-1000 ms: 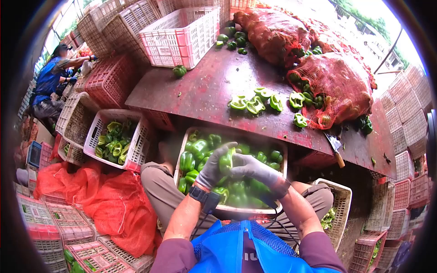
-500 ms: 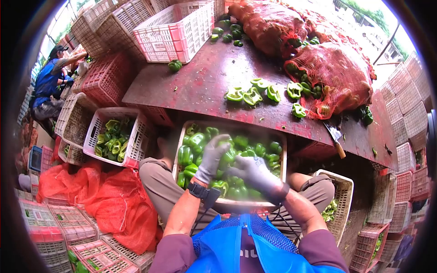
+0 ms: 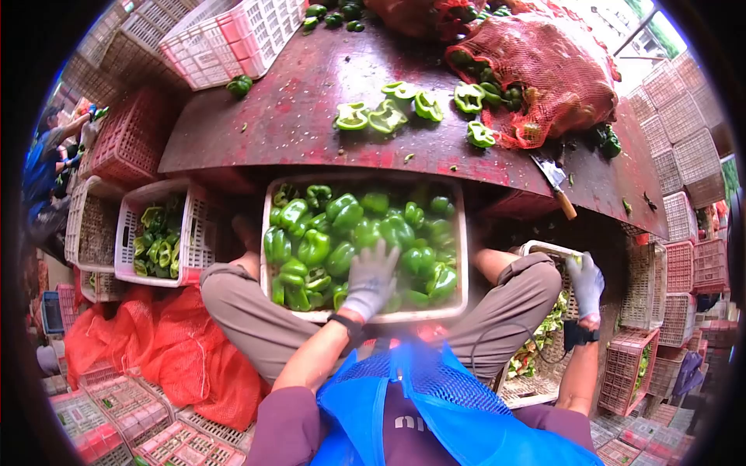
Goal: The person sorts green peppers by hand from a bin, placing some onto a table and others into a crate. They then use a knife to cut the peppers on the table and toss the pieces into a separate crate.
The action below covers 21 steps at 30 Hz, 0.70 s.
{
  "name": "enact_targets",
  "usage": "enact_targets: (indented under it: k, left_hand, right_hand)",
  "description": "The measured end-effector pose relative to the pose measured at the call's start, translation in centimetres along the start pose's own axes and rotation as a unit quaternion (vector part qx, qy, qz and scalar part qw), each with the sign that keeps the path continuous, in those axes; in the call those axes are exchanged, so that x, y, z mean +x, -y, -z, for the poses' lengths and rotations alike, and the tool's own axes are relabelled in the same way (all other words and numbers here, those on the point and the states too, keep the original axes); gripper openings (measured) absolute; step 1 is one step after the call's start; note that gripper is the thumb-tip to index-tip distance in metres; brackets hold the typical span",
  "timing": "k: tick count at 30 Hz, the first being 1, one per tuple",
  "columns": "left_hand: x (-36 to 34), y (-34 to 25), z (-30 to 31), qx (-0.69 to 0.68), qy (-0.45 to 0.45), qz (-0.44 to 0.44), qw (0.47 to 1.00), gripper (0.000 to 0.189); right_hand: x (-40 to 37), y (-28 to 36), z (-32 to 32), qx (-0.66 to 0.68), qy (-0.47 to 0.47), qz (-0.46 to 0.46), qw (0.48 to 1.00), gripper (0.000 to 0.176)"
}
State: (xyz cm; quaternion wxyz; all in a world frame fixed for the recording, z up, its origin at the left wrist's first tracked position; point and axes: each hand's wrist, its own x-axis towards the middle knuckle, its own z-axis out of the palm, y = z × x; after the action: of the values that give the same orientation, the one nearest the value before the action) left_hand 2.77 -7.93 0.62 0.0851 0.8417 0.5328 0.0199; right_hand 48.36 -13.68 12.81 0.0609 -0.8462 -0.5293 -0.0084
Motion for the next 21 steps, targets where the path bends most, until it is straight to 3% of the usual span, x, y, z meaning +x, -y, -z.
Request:
enact_targets:
  k: [3, 5, 8, 9, 11, 13, 14, 15, 16, 18, 20, 21]
  left_hand:
    - [-0.3, -0.3, -0.3, 0.007, 0.000, 0.010, 1.000, 0.073]
    - [-0.5, -0.3, -0.5, 0.013, 0.028, 0.017, 0.999, 0.072]
    - [-0.8, -0.6, -0.6, 0.030, 0.041, 0.022, 0.998, 0.073]
    - [-0.9, -0.7, -0.6, 0.038, 0.040, 0.024, 0.998, 0.073]
    - [-0.5, -0.8, -0.5, 0.033, 0.047, 0.025, 0.998, 0.073]
    - [-0.2, -0.7, -0.7, 0.025, 0.034, 0.020, 0.999, 0.075]
    - [-0.3, -0.6, -0.7, 0.022, 0.028, 0.014, 0.999, 0.075]
    - [-0.3, -0.5, -0.7, 0.020, 0.022, 0.008, 1.000, 0.076]
    - [-0.2, -0.4, -0.6, 0.012, 0.029, 0.007, 0.999, 0.076]
    - [-0.5, -0.2, -1.0, 0.012, 0.026, 0.006, 1.000, 0.078]
    - [-0.6, -0.1, -1.2, 0.016, 0.030, 0.004, 0.999, 0.079]
    - [-0.6, -0.1, -1.1, 0.011, 0.031, 0.003, 0.999, 0.080]
  right_hand:
    - [-1.5, -7.9, -5.9, -0.166, 0.149, -0.075, 0.972, 0.049]
    - [-2.3, -10.0, -8.2, -0.189, 0.259, -0.077, 0.944, 0.052]
    - [0.6, -6.3, -6.2, -0.128, 0.167, -0.037, 0.977, 0.042]
    - [2.7, -4.5, -5.3, -0.061, 0.157, 0.006, 0.986, 0.043]
    - [5.9, 3.1, -0.9, 0.014, 0.042, 0.135, 0.990, 0.037]
    - [9.6, 10.8, 1.4, 0.056, -0.031, 0.254, 0.965, 0.035]
    - [11.1, 14.7, 2.2, 0.089, -0.002, 0.266, 0.960, 0.033]
    - [13.3, 17.7, 1.0, 0.118, -0.042, 0.340, 0.932, 0.031]
    - [15.1, 21.2, 0.8, 0.097, 0.037, 0.329, 0.938, 0.030]
    - [20.6, 26.5, -4.1, 0.166, -0.017, 0.387, 0.907, 0.033]
    - [24.4, 32.6, -4.7, 0.123, 0.070, 0.316, 0.938, 0.041]
    - [26.1, 34.4, -6.5, 0.049, 0.003, 0.335, 0.941, 0.041]
